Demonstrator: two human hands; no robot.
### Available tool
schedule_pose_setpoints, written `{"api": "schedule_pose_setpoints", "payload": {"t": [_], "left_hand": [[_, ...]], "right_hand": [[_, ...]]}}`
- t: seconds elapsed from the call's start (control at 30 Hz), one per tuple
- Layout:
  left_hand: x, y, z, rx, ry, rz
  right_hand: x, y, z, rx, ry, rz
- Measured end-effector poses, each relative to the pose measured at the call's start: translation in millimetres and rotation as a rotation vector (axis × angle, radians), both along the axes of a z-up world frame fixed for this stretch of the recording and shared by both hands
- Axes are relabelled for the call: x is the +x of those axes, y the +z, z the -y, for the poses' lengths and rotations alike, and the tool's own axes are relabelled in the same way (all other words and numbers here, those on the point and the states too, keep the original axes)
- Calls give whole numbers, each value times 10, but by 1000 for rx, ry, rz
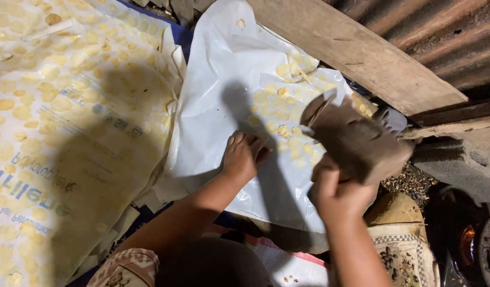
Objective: Manually cracking, peeling, and roasting nuts using a mallet, stones, and a roasting pan
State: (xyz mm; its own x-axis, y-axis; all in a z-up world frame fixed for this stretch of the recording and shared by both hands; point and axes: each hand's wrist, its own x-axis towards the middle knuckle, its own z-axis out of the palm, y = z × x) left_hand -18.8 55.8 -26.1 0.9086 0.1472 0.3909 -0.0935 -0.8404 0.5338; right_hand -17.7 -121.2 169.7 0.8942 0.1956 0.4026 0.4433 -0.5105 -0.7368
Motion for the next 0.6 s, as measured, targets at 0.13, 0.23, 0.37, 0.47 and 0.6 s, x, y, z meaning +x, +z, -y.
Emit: {"api": "schedule_pose_setpoints", "payload": {"t": [0.13, 0.23, 0.37, 0.47, 0.6], "left_hand": [[-216, 87, -212, 163, 69, 158], [-210, 246, -409, 192, 24, 214], [-353, 300, -411, 85, 10, 200], [-258, 256, -448, -38, 22, 222], [-171, -6, -303, -52, 49, 120]], "right_hand": [[-2, -1163, -117, -353, -143, -119], [162, -1394, -190, -732, -32, -429], [109, -1203, -133, -655, -18, -578], [169, -691, -198, -381, -31, -652], [3, 146, -193, -247, -175, -412]]}}
